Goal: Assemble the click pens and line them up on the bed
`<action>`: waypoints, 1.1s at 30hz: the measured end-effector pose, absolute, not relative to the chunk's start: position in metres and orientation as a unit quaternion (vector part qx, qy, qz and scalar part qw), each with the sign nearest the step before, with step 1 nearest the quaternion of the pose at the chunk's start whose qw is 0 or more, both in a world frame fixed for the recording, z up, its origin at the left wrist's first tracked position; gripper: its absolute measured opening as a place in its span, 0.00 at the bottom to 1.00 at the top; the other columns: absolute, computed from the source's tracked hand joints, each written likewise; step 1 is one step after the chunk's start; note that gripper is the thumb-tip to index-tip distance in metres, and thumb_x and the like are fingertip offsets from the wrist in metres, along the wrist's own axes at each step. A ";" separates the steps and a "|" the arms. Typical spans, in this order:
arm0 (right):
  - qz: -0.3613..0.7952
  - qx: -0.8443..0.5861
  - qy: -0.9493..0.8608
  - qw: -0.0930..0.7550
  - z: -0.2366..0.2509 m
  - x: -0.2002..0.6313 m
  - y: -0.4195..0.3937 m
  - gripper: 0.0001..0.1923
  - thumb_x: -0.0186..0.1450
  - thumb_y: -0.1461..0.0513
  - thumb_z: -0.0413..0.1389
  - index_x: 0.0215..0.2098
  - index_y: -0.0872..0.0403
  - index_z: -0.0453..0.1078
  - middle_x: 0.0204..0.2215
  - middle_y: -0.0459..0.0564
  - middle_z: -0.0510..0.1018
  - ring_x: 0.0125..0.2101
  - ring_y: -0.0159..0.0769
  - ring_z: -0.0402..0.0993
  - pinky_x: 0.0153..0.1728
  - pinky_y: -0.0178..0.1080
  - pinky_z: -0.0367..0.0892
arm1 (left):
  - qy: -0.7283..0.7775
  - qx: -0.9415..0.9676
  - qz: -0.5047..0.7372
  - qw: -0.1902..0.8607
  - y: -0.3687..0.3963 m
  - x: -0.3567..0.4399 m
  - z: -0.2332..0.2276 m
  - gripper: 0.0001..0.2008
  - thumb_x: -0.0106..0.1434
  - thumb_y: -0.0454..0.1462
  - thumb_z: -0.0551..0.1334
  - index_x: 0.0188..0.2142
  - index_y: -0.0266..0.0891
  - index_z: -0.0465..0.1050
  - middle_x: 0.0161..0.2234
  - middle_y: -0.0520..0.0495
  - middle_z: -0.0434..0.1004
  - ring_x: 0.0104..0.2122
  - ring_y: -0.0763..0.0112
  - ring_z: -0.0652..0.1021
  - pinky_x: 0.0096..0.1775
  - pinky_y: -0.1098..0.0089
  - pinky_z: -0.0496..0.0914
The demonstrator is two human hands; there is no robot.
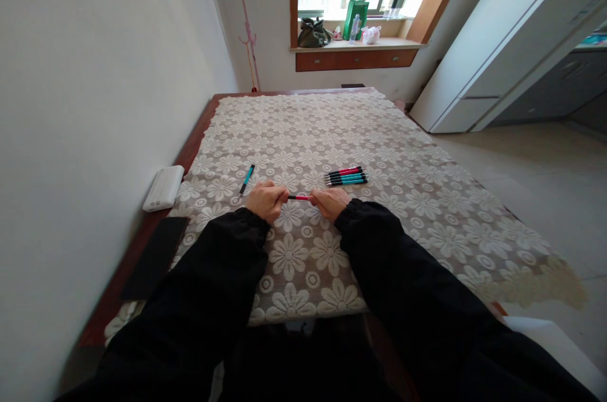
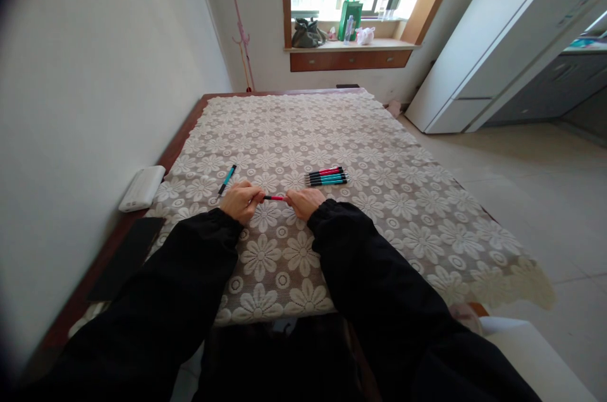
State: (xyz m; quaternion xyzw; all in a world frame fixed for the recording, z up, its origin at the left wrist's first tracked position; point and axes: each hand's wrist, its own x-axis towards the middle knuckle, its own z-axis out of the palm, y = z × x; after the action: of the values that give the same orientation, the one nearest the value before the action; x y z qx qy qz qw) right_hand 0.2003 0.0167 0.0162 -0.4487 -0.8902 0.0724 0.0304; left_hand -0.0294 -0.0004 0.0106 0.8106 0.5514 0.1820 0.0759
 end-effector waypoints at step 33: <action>0.137 -0.411 -0.886 0.168 0.001 0.205 0.025 0.05 0.70 0.60 0.55 0.43 0.53 0.70 0.37 0.52 0.79 0.38 0.37 0.73 0.38 0.36 0.61 | 0.513 0.822 0.221 0.109 0.003 -0.032 0.004 0.17 0.70 0.45 0.55 0.33 0.42 0.78 0.29 0.47 0.78 0.37 0.63 0.77 0.47 0.61 0.67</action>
State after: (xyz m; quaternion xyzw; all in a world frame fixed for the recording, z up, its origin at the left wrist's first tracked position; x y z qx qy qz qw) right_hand 0.2052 0.0247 0.0012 -0.4108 -0.8856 0.1371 0.1678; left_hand -0.0319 0.0031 0.0037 0.8224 0.5126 0.2210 0.1093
